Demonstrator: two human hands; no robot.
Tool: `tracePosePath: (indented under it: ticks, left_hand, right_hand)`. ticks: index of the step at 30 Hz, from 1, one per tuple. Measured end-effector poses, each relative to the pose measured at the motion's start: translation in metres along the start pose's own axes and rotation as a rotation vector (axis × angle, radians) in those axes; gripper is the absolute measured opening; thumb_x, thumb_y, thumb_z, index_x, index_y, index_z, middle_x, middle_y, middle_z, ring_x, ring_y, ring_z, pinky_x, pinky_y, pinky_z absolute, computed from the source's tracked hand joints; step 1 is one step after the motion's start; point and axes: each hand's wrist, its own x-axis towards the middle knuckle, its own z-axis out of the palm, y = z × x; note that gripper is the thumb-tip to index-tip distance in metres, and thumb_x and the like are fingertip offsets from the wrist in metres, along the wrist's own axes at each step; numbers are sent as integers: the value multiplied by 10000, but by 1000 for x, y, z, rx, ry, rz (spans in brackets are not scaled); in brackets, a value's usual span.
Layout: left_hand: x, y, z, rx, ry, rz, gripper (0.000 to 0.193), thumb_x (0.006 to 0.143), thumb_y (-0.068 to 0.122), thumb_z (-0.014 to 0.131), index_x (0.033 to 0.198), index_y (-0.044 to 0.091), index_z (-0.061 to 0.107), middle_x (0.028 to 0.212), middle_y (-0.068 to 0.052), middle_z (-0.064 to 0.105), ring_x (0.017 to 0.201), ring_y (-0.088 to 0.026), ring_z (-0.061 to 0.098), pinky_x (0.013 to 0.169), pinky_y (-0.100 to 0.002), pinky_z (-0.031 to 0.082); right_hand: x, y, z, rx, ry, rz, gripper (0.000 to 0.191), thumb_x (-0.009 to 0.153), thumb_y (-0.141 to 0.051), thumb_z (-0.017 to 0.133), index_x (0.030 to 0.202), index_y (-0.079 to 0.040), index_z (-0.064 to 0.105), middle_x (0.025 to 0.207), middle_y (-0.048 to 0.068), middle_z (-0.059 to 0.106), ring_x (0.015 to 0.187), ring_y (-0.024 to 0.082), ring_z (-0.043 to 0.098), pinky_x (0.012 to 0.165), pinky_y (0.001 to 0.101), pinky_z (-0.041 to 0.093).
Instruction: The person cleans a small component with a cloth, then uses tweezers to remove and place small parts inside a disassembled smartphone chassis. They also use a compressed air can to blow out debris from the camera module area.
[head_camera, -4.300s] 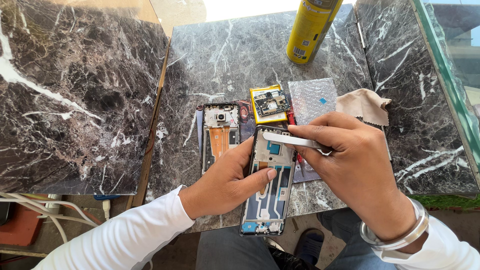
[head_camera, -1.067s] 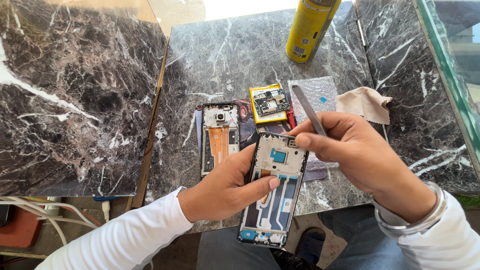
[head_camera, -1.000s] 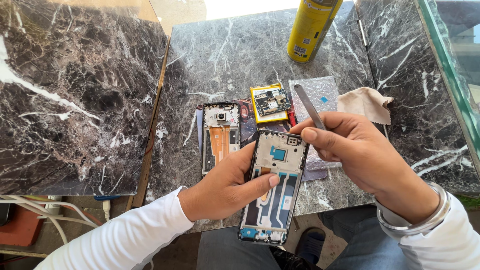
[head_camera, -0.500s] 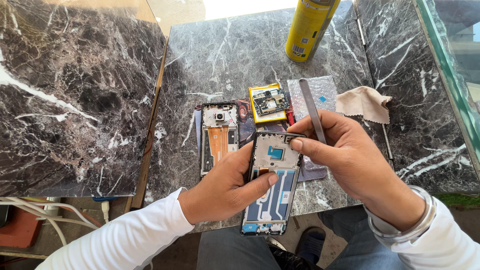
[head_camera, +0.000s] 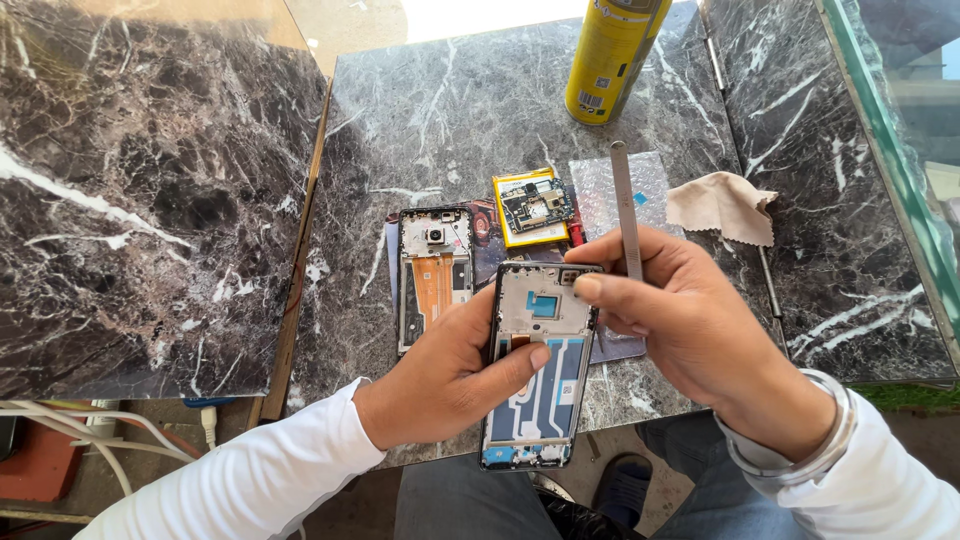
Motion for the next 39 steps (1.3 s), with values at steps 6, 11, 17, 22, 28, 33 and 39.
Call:
tracePosePath:
  ticks: [6,11,17,22,28,33,39]
  left_hand:
    - [1,1,0,-81,-13,58,385,1047,94,592,1416,17,514,1092,22,650,886,-11,549,747,-218,501]
    - [1,2,0,-22,1,11,394,1032,104,599,1410,24,524,1012,27,645,826,-11,543,692,-217,486]
    - [1,-3,-2,-42,33,13,379,1020,112,612,1380,21,541,1009,21,659,795,-14,552,676,-218,494]
    - [5,-12,-9,-109,100,-21,359,1012,132,633,1343,11,564,1024,5,666,795,-36,560,699,-229,507]
    - [9,-15,-18,-140,168,-10,334,1019,155,630,1315,6,585,1041,-50,707,820,-67,651,724,-247,573]
    - [13,-8,-32,-136,392,57,264,1035,133,625,1249,-20,615,1089,-130,751,883,-140,740,770,-286,628]
    - [14,-5,-35,-544,517,133,263,1024,96,586,1263,-13,574,1118,-111,702,919,-136,724,801,-312,632]
  right_hand:
    - [1,0,-1,42,-24,-77,253,920,-103,728,1133,31,734,822,37,649,651,59,490,566,209,381]
    - [2,7,6,-321,85,-153,217,900,-123,760,1070,2,715,873,48,715,724,73,610,625,224,486]
    - [3,-4,5,-270,77,-189,251,935,-144,756,1142,-4,741,850,25,660,693,49,534,605,205,420]
    - [1,-26,-10,-394,192,-374,250,960,-205,695,1135,-27,704,881,29,716,673,35,551,606,197,428]
    - [6,-28,-18,-695,397,-381,226,1030,-236,712,1011,-17,766,702,17,632,595,50,501,560,208,362]
    - [13,-21,-18,-855,410,-448,186,955,-163,740,1103,-51,761,792,-47,698,671,21,565,589,190,423]
    - [21,-17,-9,-948,89,-506,428,830,-55,788,1248,-90,704,697,81,513,950,57,744,705,209,541]
